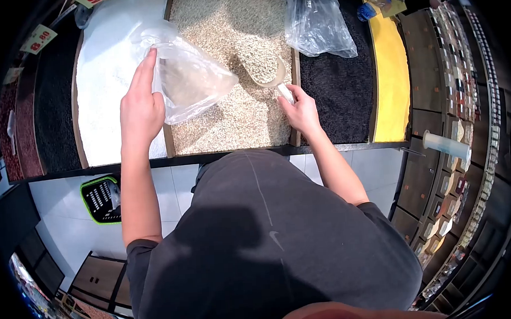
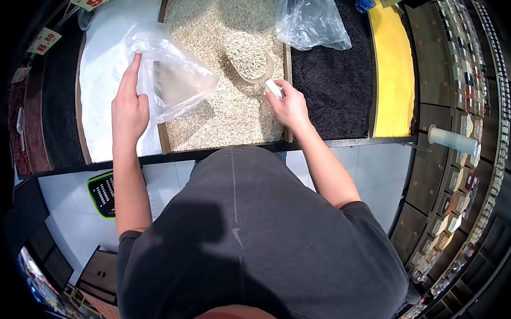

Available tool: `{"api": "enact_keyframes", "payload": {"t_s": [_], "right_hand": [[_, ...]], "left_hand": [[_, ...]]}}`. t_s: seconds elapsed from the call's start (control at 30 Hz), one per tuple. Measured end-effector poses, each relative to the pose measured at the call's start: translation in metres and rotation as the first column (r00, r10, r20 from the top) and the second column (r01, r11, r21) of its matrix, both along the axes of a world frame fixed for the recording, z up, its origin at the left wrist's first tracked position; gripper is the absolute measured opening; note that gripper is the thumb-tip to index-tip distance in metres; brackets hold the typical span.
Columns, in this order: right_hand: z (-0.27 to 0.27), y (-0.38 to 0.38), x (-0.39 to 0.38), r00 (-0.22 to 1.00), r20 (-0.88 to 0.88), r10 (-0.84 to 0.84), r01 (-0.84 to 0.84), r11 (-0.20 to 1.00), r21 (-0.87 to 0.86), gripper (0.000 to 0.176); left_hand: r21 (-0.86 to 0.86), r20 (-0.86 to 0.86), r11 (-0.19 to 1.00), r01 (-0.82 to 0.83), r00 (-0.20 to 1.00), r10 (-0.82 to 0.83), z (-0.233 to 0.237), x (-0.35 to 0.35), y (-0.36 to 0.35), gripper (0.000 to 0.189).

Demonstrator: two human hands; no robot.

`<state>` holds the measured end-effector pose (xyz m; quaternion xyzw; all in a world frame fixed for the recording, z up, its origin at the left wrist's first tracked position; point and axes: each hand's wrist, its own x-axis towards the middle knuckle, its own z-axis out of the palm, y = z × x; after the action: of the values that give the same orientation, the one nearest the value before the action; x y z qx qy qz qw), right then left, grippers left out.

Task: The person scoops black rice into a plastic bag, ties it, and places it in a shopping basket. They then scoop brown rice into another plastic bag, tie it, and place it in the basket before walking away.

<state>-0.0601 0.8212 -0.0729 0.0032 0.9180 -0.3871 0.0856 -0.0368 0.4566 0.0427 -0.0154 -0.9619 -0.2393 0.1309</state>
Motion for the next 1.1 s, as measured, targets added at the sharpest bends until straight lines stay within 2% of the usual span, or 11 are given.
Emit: {"api": "enact_keyframes", "payload": {"t_s": [0.1,0.17,0.23,0.3,0.37,0.43,0.6,0.87,1.0,1.1], "right_hand": [[0.003,0.006,0.001,0.997,-0.069,-0.017,0.016,1.000,-0.013,0.040],[0.015,0.005,0.004,0.999,-0.034,-0.033,0.032,0.999,-0.023,0.039],[0.013,0.009,0.006,0.997,-0.068,-0.025,0.023,0.999,-0.036,0.039],[0.015,0.013,0.009,0.995,-0.101,-0.013,0.008,0.999,-0.048,0.039],[0.024,0.015,0.011,0.999,-0.040,-0.031,0.030,0.999,-0.024,0.037],[0.031,0.018,0.012,0.998,-0.050,-0.025,0.024,0.999,-0.022,0.037],[0.049,0.025,0.019,0.996,-0.081,-0.023,0.021,0.999,-0.034,0.036],[0.070,0.029,0.027,0.996,-0.088,0.033,-0.040,0.996,-0.079,0.035],[0.079,0.024,0.029,0.989,-0.090,0.120,-0.128,0.988,-0.082,0.035],[0.079,0.019,0.029,0.988,-0.064,0.140,-0.146,0.984,-0.105,0.034]], "left_hand": [[0.024,-0.046,1.000,-0.019,0.999,0.020,-0.005,-0.007,0.004,0.077],[0.026,-0.074,0.999,-0.022,0.997,0.023,-0.005,-0.011,0.007,0.078],[0.048,0.004,0.999,-0.022,1.000,0.022,-0.003,-0.016,0.012,0.078],[0.055,0.003,0.998,-0.041,0.999,0.041,-0.015,-0.021,0.012,0.079],[0.064,-0.010,0.996,-0.067,0.998,0.067,-0.029,-0.030,0.012,0.080],[0.056,-0.023,0.993,-0.102,0.994,0.104,-0.040,-0.037,0.013,0.080],[0.072,0.093,0.991,-0.109,0.990,0.102,-0.045,-0.054,0.024,0.086],[0.159,0.241,0.987,0.020,0.969,-0.059,-0.046,-0.081,0.045,0.096],[0.219,0.202,0.971,0.096,0.969,-0.142,-0.046,-0.087,0.056,0.096],[0.286,0.279,0.946,0.151,0.932,-0.233,-0.038,-0.084,0.063,0.097]]}}
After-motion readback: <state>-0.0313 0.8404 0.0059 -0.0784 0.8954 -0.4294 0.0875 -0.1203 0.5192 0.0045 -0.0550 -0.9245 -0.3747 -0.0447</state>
